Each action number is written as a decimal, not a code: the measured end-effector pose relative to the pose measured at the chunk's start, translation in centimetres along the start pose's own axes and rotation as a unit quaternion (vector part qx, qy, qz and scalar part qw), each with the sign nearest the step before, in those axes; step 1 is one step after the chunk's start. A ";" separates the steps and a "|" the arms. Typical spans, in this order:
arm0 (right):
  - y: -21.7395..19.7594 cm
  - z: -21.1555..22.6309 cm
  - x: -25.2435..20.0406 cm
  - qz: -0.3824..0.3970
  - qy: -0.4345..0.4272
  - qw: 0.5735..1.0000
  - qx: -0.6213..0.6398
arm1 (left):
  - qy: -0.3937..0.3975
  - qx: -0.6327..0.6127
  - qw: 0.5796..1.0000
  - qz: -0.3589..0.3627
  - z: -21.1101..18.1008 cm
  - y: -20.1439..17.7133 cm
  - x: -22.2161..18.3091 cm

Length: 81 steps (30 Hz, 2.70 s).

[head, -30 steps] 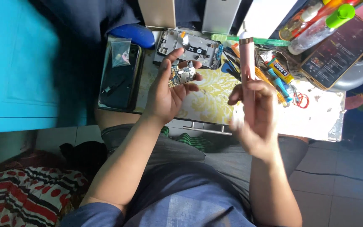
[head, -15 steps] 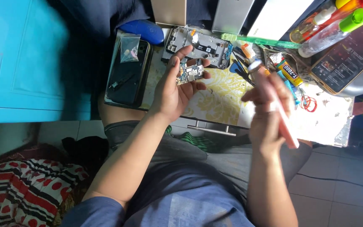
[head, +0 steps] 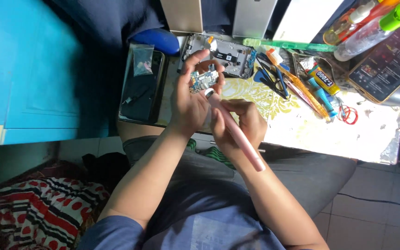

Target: Cleaning a small circuit board using a brush and cleaning solution on a repair bench.

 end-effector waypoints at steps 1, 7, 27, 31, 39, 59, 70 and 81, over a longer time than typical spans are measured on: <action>0.5 -0.2 -0.5 -0.002 -0.001 1.000 0.003 | 0.002 0.003 1.000 0.000 -0.2 0.0 0.1; 1.8 -0.1 -1.4 -0.039 -0.022 0.999 0.018 | -0.031 -0.026 0.999 -0.011 0.2 -0.4 0.7; 2.4 0.4 -0.8 0.033 -0.024 0.998 0.039 | -0.044 -0.058 0.997 -0.011 0.0 -0.4 0.4; 2.4 0.4 -0.6 0.024 -0.017 0.999 0.045 | -0.043 -0.054 0.998 -0.013 0.1 -0.4 0.5; 2.6 0.1 -1.9 0.074 0.064 0.994 -0.055 | -0.107 -0.118 0.984 -0.081 -1.0 1.1 0.0; 2.7 0.4 -1.5 0.065 0.047 0.996 -0.040 | -0.113 -0.101 0.983 -0.101 -1.3 1.3 0.1; 2.6 0.5 -1.6 0.062 0.029 0.996 -0.058 | -0.113 -0.090 0.984 -0.100 -1.2 1.3 -0.1; 2.6 0.8 -1.3 0.069 0.008 0.997 -0.037 | -0.110 -0.089 0.983 -0.117 -1.6 1.7 -0.2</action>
Point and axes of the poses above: each hand's wrist, its own x-axis towards the middle knuckle, its own y-axis out of the palm, z = x × y, the point moved 6 cm from there along x, towards the middle knuckle, and after that the axes turned 12 degrees about -y, right-handed, at the moved point
